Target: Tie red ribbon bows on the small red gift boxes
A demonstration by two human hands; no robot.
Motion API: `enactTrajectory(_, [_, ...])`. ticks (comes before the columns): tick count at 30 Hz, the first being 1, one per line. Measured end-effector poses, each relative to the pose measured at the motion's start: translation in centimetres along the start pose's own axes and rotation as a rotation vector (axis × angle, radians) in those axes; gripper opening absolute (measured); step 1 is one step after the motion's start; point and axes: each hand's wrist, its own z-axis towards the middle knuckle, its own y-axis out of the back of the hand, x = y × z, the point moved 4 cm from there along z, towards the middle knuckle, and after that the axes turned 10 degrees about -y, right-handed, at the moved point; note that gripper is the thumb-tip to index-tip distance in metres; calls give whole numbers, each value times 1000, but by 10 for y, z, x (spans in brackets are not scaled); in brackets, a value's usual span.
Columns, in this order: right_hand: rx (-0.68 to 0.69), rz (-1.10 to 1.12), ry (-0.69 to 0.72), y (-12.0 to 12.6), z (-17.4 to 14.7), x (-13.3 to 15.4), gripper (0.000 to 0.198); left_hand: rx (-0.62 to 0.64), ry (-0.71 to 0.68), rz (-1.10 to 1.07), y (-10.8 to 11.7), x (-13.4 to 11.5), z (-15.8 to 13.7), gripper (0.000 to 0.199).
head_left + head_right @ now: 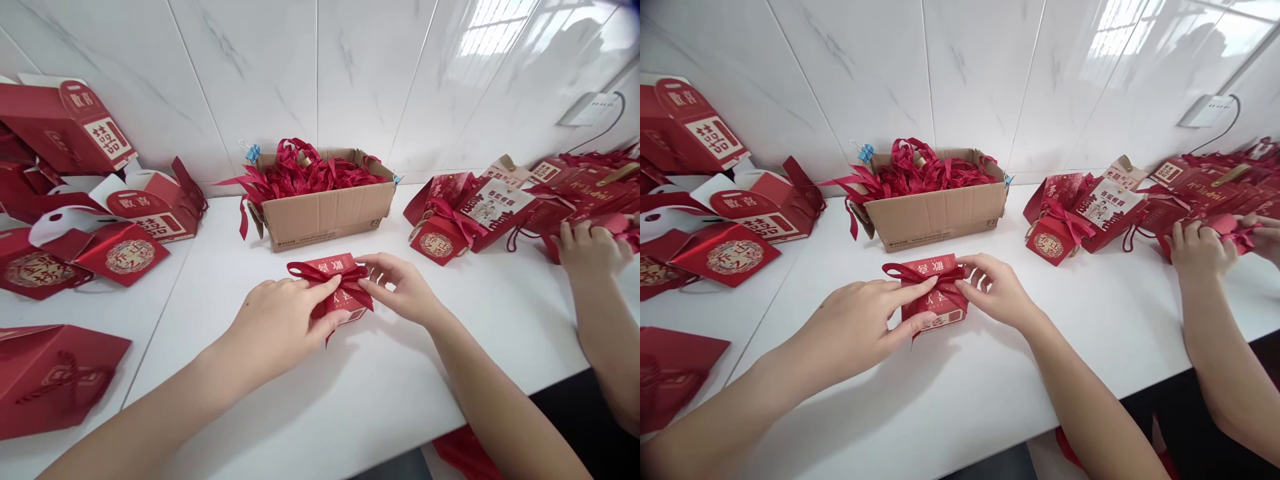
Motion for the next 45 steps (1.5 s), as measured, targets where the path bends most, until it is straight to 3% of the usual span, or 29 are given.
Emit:
enactTrajectory(3, [-66,-12,41,-2,0,-2,12,-20,-13,-21,-3,1,-1,52])
enactTrajectory(8, [-128,99,102,-8,0,-5,6,-42,-36,-57,-11,1,-2,50])
enactTrajectory(21, [-114,288,41,-10,0,-6,16,11,-35,-6,-8,-1,0,48])
enactTrajectory(28, [-139,242,45,-10,-3,-5,18,16,-42,-11,-2,-1,1,49])
enactTrajectory(32, [-137,198,98,-10,-6,0,12,-73,-45,-91,2,-1,6,38])
enactTrajectory(36, [-147,158,92,-11,-10,7,11,-191,63,-157,-1,1,13,37])
enactTrajectory(39, [-169,134,86,-12,-14,12,9,-260,107,-189,-4,2,15,25])
enactTrajectory(45, [-200,62,95,-10,-18,16,9,-283,114,-182,-7,-1,15,24])
